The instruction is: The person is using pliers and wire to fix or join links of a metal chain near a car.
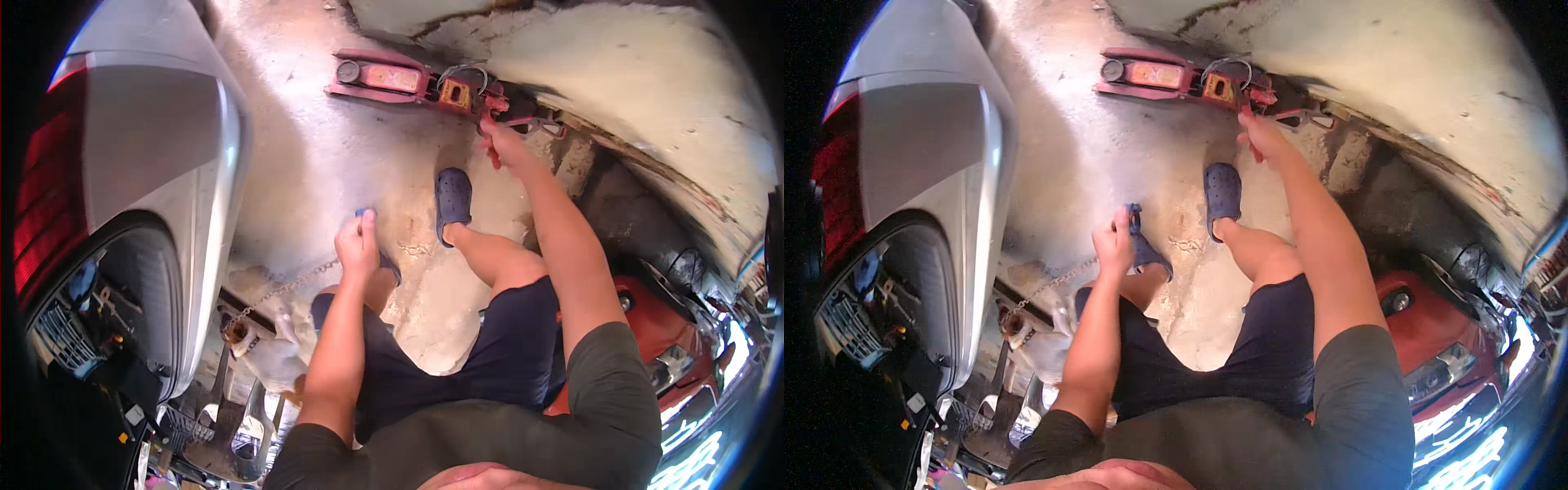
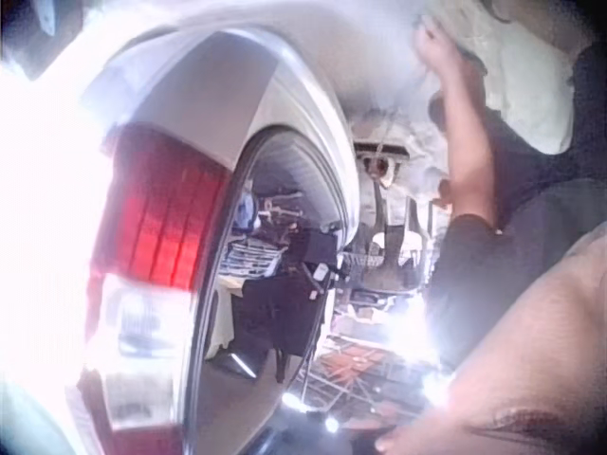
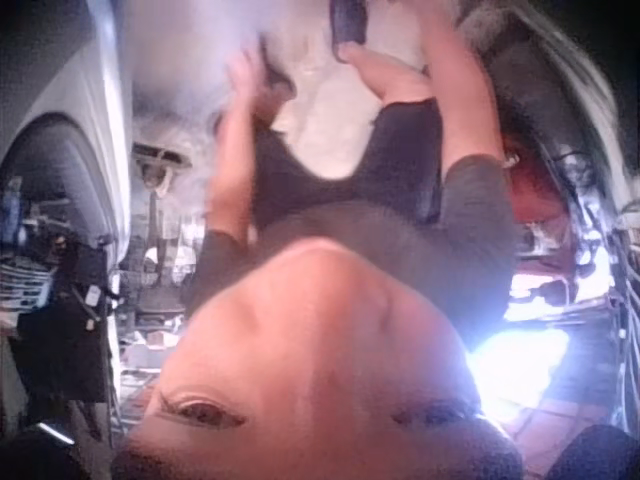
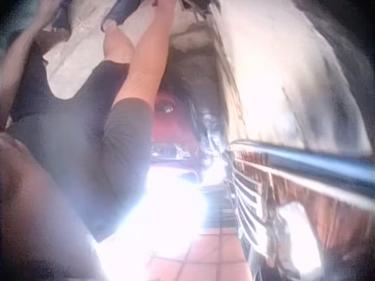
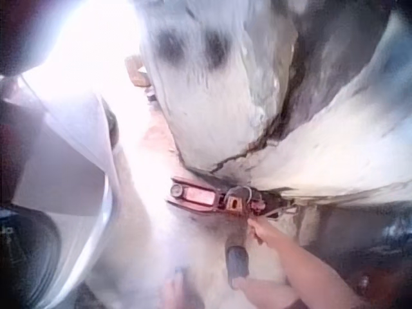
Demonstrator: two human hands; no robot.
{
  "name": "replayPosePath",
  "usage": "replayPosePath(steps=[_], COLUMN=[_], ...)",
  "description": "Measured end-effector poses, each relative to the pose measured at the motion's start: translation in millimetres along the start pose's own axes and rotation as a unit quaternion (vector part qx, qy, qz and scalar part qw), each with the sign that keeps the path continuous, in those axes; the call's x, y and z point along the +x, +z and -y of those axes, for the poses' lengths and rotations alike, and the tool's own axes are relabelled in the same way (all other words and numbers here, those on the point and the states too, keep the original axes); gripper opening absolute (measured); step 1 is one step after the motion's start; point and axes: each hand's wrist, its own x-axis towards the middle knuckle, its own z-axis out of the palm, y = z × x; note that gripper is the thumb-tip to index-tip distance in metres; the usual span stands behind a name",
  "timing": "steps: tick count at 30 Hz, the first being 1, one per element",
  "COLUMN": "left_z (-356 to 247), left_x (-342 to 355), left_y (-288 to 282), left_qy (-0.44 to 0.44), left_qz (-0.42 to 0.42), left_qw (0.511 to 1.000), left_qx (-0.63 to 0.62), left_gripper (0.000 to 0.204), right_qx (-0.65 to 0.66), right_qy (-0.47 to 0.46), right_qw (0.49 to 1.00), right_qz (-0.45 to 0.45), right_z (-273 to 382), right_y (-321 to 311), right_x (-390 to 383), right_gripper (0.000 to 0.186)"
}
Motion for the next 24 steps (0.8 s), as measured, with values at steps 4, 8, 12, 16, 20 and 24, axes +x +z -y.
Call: replayPosePath(steps=[4,8,12,16,20,24], left_z=[9.5,-16.6,-8.2,8.8,-16.0,-4.9], left_x=[44.9,90.6,150.2,196.3,185.8,185.0], left_y=[42.8,63.8,82.0,73.7,82.4,99.4], left_qy=[0.199,0.347,0.341,0.283,0.208,0.268], left_qz=[0.090,0.156,0.138,0.116,0.152,0.169], left_qw=[0.976,0.915,0.920,0.929,0.944,0.920], left_qx=[0.008,0.132,0.137,0.211,0.207,0.232], left_gripper=[0.044,0.039,0.050,0.058,0.058,0.057], right_qx=[-0.012,0.034,0.027,-0.173,-0.207,-0.069], right_qy=[-0.043,-0.093,-0.137,-0.326,-0.319,-0.266], right_qw=[0.999,0.995,0.987,0.912,0.908,0.953], right_qz=[-0.015,-0.001,-0.078,-0.179,-0.179,-0.126], right_z=[1.0,3.8,7.3,-41.7,-126.2,-176.8], right_y=[7.7,-3.2,8.7,34.0,16.7,27.9], right_x=[47.0,70.5,66.7,36.6,6.6,16.6], right_gripper=[0.054,0.051,0.045,0.050,0.046,0.041])
